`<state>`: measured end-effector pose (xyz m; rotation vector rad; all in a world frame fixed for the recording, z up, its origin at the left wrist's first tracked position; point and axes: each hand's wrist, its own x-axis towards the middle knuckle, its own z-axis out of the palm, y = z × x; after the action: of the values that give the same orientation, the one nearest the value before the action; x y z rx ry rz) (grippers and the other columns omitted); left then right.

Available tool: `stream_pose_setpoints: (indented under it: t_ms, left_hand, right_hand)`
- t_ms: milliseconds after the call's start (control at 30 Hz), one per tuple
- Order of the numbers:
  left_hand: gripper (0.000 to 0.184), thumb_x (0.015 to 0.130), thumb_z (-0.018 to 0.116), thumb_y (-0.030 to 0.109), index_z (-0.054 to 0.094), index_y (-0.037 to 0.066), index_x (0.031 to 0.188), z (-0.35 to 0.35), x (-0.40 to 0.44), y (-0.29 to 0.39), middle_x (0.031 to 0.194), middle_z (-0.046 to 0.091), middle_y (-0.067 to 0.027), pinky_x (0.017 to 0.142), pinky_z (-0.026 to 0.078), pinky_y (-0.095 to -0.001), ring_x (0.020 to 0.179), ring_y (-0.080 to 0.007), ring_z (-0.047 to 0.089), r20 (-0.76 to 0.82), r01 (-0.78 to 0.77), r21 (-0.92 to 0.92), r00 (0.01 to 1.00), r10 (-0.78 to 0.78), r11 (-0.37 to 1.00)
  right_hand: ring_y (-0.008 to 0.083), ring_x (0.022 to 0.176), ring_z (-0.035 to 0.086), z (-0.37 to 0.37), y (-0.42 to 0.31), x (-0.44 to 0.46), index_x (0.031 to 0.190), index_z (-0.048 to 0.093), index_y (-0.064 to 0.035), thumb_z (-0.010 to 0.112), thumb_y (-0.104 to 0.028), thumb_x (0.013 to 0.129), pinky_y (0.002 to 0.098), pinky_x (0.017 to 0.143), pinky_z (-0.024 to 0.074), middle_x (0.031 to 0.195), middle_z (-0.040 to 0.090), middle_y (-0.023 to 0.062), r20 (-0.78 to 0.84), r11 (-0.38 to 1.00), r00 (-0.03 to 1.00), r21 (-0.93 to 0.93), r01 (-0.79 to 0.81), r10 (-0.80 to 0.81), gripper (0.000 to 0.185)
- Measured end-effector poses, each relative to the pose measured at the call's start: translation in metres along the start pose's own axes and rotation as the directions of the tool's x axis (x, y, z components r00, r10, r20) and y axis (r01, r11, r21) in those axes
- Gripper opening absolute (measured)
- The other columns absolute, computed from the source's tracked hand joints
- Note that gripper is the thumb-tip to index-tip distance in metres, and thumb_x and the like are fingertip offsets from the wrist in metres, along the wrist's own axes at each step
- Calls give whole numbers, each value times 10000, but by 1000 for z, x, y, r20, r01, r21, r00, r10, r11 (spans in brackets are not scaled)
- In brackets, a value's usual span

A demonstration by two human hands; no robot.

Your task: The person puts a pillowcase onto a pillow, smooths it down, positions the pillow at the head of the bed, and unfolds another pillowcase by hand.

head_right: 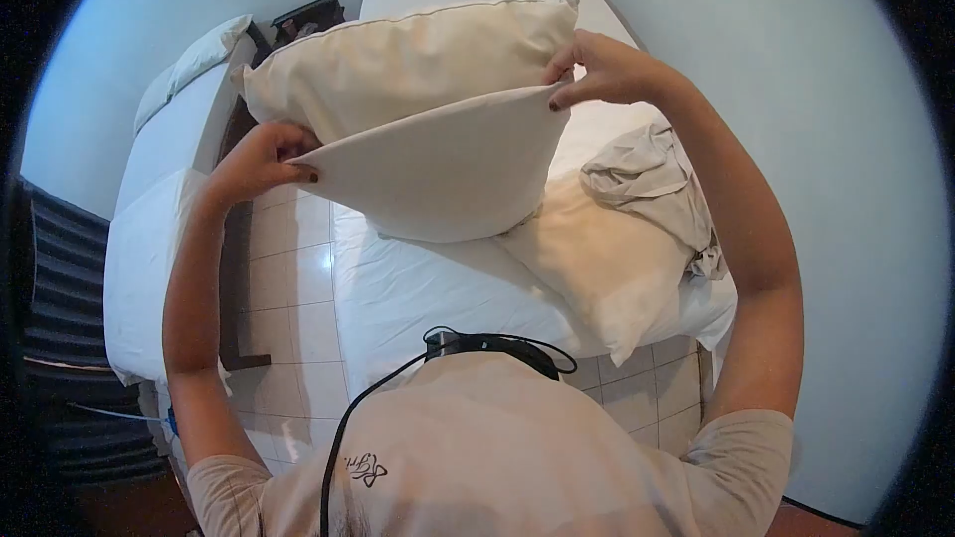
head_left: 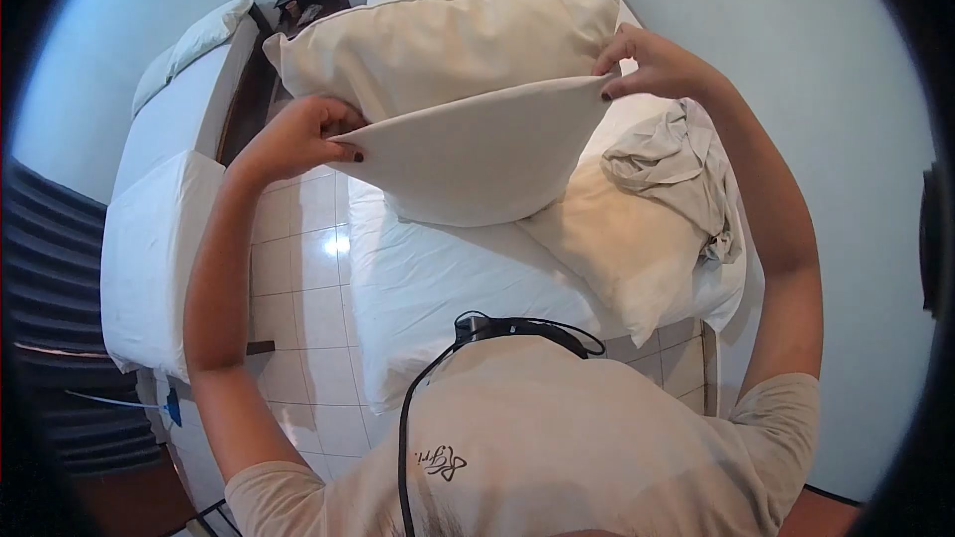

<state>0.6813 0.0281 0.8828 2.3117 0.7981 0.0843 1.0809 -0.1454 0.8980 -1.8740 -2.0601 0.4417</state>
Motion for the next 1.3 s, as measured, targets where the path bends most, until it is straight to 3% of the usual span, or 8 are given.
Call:
stream_pose_setpoints:
  t_ms: [67, 133, 300, 500, 833, 1067, 1133, 1300]
  left_hand:
    - [194, 678, 766, 51, 621, 38, 807, 3, 2, -5, 727, 586, 1, 683, 447, -269, 688, -96, 532, 52, 36, -5, 998, -36, 999]
    - [154, 698, 753, 54, 655, 17, 811, 1, 1, -15, 748, 626, -20, 709, 457, -265, 717, -94, 563, -35, -266, 0, 963, 266, 964]
    - [143, 693, 769, 80, 644, 23, 733, -3, -7, -15, 718, 630, -29, 749, 445, -261, 723, -102, 572, -82, -110, -27, 991, 107, 994]
    - [208, 643, 819, 92, 618, 51, 679, -9, -17, -20, 694, 627, -15, 757, 427, -260, 706, -102, 568, -89, -134, 56, 986, 139, 989]
    - [167, 674, 801, 78, 653, 34, 739, -6, -28, -5, 700, 622, -5, 689, 430, -257, 700, -78, 532, -4, 37, -74, 999, -38, 997]
    - [186, 713, 789, 136, 701, 49, 852, -2, -41, -15, 740, 634, -33, 779, 419, -297, 763, -119, 542, -43, -104, -116, 994, 100, 988]
    - [187, 726, 788, 163, 686, 46, 831, 2, -51, -8, 817, 643, -48, 911, 352, -349, 939, -176, 524, -221, -26, 334, 970, 105, 942]
    - [162, 740, 767, 125, 696, 53, 866, -4, -47, -40, 990, 626, -74, 988, 265, -369, 1125, -252, 445, -176, -58, 412, 974, 141, 910]
  right_hand:
    - [212, 939, 552, -6, 2, 1, 908, 700, -49, 772, -108, 690, 358, 873, 422, 928, 609, 79, 51, 999, 998, 34, -35, 33, 237]
    - [204, 934, 552, 2, 18, -3, 900, 701, -47, 771, -106, 689, 353, 868, 423, 910, 613, 71, -24, 999, 999, 36, 27, -26, 230]
    - [160, 899, 518, 1, -6, -7, 812, 680, -68, 789, -37, 667, 311, 905, 404, 825, 596, 5, 39, 995, 995, 50, -89, 87, 184]
    - [184, 856, 558, 3, -10, -9, 856, 703, -59, 785, -119, 665, 327, 827, 438, 819, 600, 47, -72, 979, 977, -64, 195, -200, 216]
    - [169, 890, 500, 24, -54, -24, 822, 716, -55, 777, -62, 709, 316, 819, 427, 797, 620, 1, -101, 962, 983, 213, 172, -153, 128]
    - [232, 999, 508, 12, -27, -37, 821, 711, -43, 764, -117, 694, 343, 834, 459, 822, 638, 42, -43, 989, 990, -71, 129, -132, 156]
    - [245, 1010, 504, 8, -23, -41, 807, 707, -43, 762, -108, 682, 349, 845, 458, 807, 640, 45, -61, 998, 998, -60, 28, -32, 152]
    - [248, 941, 526, 9, -8, -42, 791, 687, -28, 765, -89, 682, 361, 791, 473, 865, 648, 63, 57, 976, 997, -206, 69, -58, 148]
